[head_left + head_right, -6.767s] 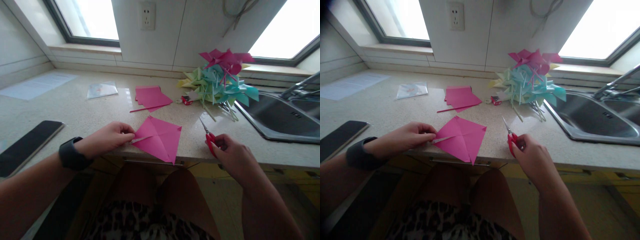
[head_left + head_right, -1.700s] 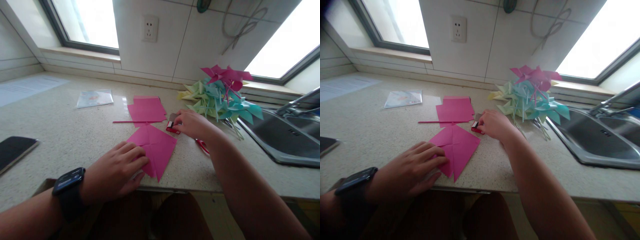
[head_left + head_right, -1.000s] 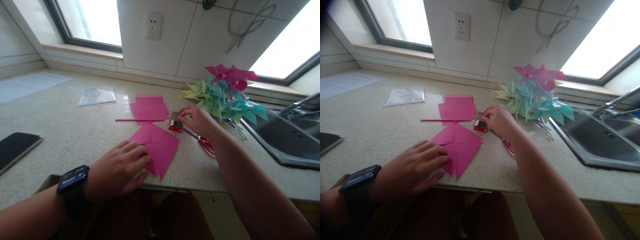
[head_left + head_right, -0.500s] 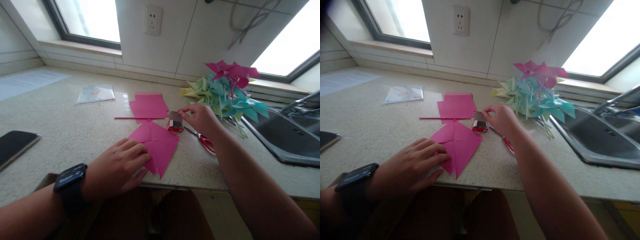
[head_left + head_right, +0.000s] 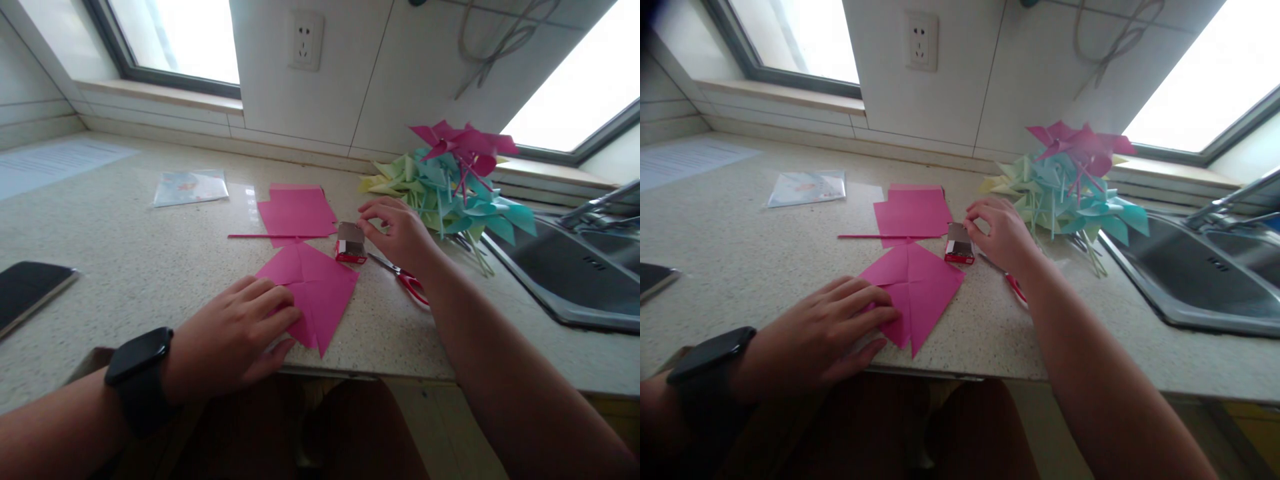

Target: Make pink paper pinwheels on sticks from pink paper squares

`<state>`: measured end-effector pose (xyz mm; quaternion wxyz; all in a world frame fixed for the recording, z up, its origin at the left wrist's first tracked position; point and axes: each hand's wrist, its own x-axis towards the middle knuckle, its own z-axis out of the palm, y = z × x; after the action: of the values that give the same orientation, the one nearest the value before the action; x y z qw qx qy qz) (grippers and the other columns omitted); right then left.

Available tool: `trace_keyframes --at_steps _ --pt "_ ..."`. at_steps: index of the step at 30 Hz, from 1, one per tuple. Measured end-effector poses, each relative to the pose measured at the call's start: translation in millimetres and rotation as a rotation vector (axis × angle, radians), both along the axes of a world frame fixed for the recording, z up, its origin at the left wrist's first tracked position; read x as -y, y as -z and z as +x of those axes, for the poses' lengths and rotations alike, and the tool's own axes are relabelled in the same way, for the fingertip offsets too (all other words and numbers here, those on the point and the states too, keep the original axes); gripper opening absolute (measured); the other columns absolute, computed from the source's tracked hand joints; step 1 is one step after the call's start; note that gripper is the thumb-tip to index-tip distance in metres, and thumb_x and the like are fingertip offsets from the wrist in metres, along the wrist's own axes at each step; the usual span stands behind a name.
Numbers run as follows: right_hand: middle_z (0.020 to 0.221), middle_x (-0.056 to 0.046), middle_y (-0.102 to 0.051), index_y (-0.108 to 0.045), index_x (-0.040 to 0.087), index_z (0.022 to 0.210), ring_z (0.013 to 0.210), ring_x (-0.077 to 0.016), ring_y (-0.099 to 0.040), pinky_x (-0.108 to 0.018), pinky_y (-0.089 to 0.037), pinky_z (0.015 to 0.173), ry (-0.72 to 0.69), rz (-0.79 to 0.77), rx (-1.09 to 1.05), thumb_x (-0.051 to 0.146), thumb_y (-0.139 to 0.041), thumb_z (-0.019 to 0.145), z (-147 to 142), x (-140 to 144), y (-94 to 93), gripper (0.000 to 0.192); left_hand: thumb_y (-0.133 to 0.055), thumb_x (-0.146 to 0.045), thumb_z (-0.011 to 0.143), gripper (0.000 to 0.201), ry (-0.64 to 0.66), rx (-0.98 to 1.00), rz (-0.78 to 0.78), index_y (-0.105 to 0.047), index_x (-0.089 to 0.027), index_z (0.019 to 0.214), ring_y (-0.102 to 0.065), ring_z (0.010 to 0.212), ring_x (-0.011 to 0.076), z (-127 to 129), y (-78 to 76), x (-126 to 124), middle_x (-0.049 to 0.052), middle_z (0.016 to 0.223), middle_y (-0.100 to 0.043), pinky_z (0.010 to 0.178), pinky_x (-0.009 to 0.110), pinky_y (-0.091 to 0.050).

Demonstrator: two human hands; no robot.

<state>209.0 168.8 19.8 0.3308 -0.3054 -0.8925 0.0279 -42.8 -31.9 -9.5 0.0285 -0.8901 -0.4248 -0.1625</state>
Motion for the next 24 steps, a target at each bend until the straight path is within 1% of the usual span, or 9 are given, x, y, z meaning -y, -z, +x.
trace_keyframes --at_steps 5,9,11,13,15,16,18,21,24 --pt "0.104 -0.007 -0.074 -0.071 0.022 0.084 0.102 -0.0245 -0.065 -0.043 -0.047 0.095 -0.007 0.008 -0.064 0.026 -0.062 0.09 -0.2 2.5 -1.2 0.011 -0.058 -0.026 0.093 0.022 0.004 -0.008 0.003 -0.064 -0.022 0.114 -0.061 0.099 0.0255 0.3 -1.1 0.0 0.008 0.106 -0.067 0.089 0.042 -0.05" --pt "0.1 -0.006 -0.075 -0.071 0.022 0.082 0.097 -0.0235 -0.066 -0.037 -0.049 0.08 -0.006 -0.053 -0.08 0.026 -0.061 0.09 -0.4 2.6 -0.7 0.013 -0.058 -0.025 0.093 0.022 0.015 0.013 0.007 -0.064 -0.022 0.114 -0.062 0.099 0.0247 0.5 -1.3 -0.5 0.008 0.105 -0.067 0.089 0.041 -0.051" --pt "0.095 -0.005 -0.076 -0.072 0.022 0.083 0.089 -0.0221 -0.066 -0.035 -0.048 0.073 0.013 -0.08 -0.088 0.026 -0.061 0.089 -1.0 3.3 -0.1 0.013 -0.058 -0.024 0.093 0.022 0.014 0.023 0.017 -0.064 -0.022 0.114 -0.062 0.099 0.0247 0.7 -1.0 -0.6 0.008 0.105 -0.067 0.089 0.041 -0.051" --pt "0.087 -0.004 -0.076 -0.073 0.021 0.084 0.076 -0.0196 -0.063 -0.034 -0.046 0.066 0.067 -0.114 -0.124 0.027 -0.062 0.088 -2.5 6.1 0.0 0.014 -0.058 -0.025 0.093 0.021 0.012 0.025 0.024 -0.065 -0.022 0.113 -0.062 0.098 0.0248 0.7 -0.7 -0.6 0.008 0.105 -0.067 0.088 0.041 -0.051" --pt "0.079 -0.003 -0.075 -0.075 0.021 0.083 0.067 -0.0175 -0.06 -0.033 -0.046 0.062 0.087 -0.196 -0.205 0.028 -0.064 0.086 -5.4 11.6 -0.7 0.013 -0.058 -0.026 0.094 0.021 0.01 0.014 0.02 -0.065 -0.022 0.113 -0.062 0.098 0.0251 0.6 -0.3 -0.4 0.008 0.105 -0.067 0.088 0.041 -0.051" --pt "0.076 -0.002 -0.074 -0.075 0.021 0.082 0.066 -0.0168 -0.061 -0.032 -0.047 0.061 0.07 -0.26 -0.266 0.028 -0.065 0.085 -7.2 15.3 -1.2 0.012 -0.058 -0.027 0.094 0.021 0.01 0.005 0.016 -0.065 -0.022 0.113 -0.062 0.098 0.0254 0.5 -0.2 -0.4 0.008 0.105 -0.067 0.088 0.042 -0.051" --pt "0.075 -0.002 -0.075 -0.075 0.021 0.078 0.064 -0.0153 -0.063 -0.031 -0.049 0.059 0.005 -0.416 -0.391 0.027 -0.068 0.084 -11.6 23.9 -2.1 0.011 -0.058 -0.027 0.094 0.021 0.006 -0.009 0.011 -0.065 -0.021 0.113 -0.062 0.098 0.0258 0.4 -0.1 -0.3 0.008 0.106 -0.067 0.089 0.043 -0.051" --pt "0.076 -0.003 -0.077 -0.075 0.02 0.076 0.055 -0.0114 -0.061 -0.026 -0.05 0.051 -0.082 -0.636 -0.516 0.028 -0.071 0.083 -17.8 36.5 -2.0 0.012 -0.058 -0.026 0.094 0.02 0.003 -0.007 0.01 -0.064 -0.021 0.112 -0.062 0.097 0.0256 0.7 -0.5 -0.2 0.008 0.106 -0.067 0.088 0.043 -0.051" --pt "0.073 -0.002 -0.077 -0.074 0.02 0.073 0.052 -0.0102 -0.062 -0.024 -0.051 0.048 -0.19 -0.78 -0.575 0.03 -0.073 0.084 -21.4 45.1 0.1 0.014 -0.058 -0.024 0.093 0.02 0.006 0.002 0.009 -0.064 -0.022 0.112 -0.062 0.097 0.0251 1.5 -1.3 0.0 0.008 0.105 -0.067 0.087 0.042 -0.051"
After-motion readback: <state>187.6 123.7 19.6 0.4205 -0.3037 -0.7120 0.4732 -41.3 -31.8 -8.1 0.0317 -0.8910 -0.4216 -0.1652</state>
